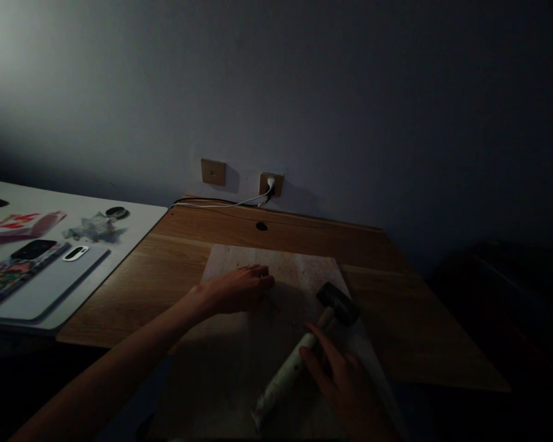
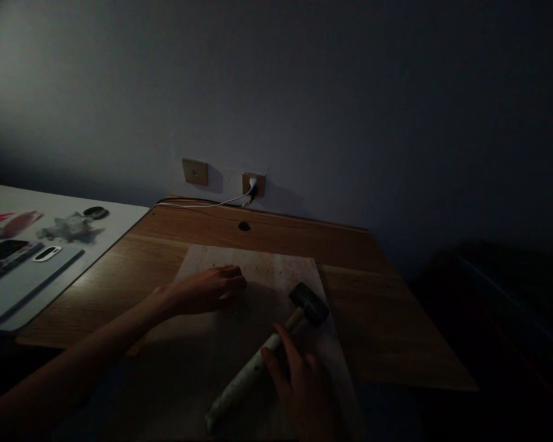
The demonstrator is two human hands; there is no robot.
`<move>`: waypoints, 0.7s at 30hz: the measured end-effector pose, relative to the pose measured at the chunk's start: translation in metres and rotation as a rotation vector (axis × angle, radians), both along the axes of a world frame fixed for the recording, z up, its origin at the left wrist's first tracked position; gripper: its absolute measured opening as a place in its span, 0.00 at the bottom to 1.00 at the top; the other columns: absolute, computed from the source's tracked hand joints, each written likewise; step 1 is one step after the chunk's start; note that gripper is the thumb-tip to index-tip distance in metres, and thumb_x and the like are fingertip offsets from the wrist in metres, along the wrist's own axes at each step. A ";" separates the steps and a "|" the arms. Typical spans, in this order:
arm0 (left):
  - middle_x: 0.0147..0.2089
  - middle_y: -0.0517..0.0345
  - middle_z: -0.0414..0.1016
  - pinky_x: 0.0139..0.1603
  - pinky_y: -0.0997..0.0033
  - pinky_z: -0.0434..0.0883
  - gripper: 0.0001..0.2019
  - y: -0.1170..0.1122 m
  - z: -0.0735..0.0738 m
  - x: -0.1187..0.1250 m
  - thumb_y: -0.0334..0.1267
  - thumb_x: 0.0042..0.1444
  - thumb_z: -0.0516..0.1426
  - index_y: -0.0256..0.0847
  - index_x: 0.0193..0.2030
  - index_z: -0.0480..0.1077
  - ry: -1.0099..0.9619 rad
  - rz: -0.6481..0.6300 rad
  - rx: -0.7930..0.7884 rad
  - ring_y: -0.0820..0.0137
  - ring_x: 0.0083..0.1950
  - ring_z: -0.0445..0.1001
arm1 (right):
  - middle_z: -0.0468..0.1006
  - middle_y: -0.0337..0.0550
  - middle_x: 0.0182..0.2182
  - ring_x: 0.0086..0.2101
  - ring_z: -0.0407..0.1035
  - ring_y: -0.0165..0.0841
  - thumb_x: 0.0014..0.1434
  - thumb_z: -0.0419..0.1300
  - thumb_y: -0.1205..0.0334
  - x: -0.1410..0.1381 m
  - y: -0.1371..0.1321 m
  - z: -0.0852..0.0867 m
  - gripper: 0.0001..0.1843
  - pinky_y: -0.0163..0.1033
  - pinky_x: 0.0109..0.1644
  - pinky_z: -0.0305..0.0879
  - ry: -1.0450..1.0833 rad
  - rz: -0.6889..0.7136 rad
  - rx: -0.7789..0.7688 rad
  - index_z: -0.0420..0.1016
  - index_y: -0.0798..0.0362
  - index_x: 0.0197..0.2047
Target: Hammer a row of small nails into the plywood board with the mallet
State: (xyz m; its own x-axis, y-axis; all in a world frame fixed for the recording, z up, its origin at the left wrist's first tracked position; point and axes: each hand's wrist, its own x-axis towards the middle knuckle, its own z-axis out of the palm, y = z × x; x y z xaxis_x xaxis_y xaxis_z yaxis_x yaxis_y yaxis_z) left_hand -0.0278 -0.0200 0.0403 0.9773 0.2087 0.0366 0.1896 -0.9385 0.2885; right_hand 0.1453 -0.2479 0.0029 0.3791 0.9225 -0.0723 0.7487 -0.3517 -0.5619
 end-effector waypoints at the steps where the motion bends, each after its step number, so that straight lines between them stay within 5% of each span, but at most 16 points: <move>1: 0.47 0.49 0.73 0.47 0.69 0.70 0.06 0.002 0.000 0.001 0.27 0.60 0.58 0.38 0.43 0.71 0.012 0.011 -0.007 0.64 0.47 0.74 | 0.86 0.49 0.38 0.37 0.82 0.46 0.66 0.49 0.35 0.000 0.000 -0.001 0.33 0.46 0.42 0.76 -0.022 -0.003 0.005 0.75 0.43 0.64; 7: 0.49 0.53 0.71 0.40 0.72 0.69 0.13 0.013 0.000 -0.016 0.30 0.55 0.61 0.40 0.47 0.69 -0.006 0.095 -0.175 0.69 0.41 0.74 | 0.84 0.48 0.32 0.32 0.80 0.45 0.66 0.51 0.35 -0.003 0.003 -0.003 0.33 0.46 0.36 0.73 -0.070 -0.007 0.010 0.76 0.46 0.63; 11: 0.43 0.55 0.71 0.38 0.72 0.68 0.07 0.011 -0.001 -0.021 0.29 0.55 0.59 0.40 0.41 0.70 0.045 0.078 -0.175 0.69 0.39 0.73 | 0.84 0.48 0.30 0.31 0.80 0.46 0.65 0.52 0.36 -0.004 0.004 0.000 0.33 0.46 0.36 0.73 -0.068 -0.015 0.018 0.77 0.46 0.62; 16: 0.40 0.55 0.71 0.37 0.72 0.66 0.05 0.007 -0.004 -0.019 0.27 0.58 0.54 0.39 0.35 0.68 0.037 0.080 -0.216 0.70 0.35 0.72 | 0.86 0.49 0.41 0.40 0.81 0.47 0.65 0.53 0.36 -0.004 0.005 0.003 0.30 0.47 0.42 0.74 0.017 -0.031 0.013 0.76 0.43 0.62; 21: 0.37 0.58 0.73 0.37 0.73 0.65 0.06 0.015 -0.001 -0.011 0.25 0.55 0.55 0.39 0.37 0.69 -0.075 0.065 -0.257 0.71 0.36 0.71 | 0.85 0.45 0.39 0.38 0.80 0.45 0.60 0.60 0.37 0.003 0.006 0.000 0.23 0.44 0.41 0.74 0.155 -0.085 0.056 0.80 0.44 0.47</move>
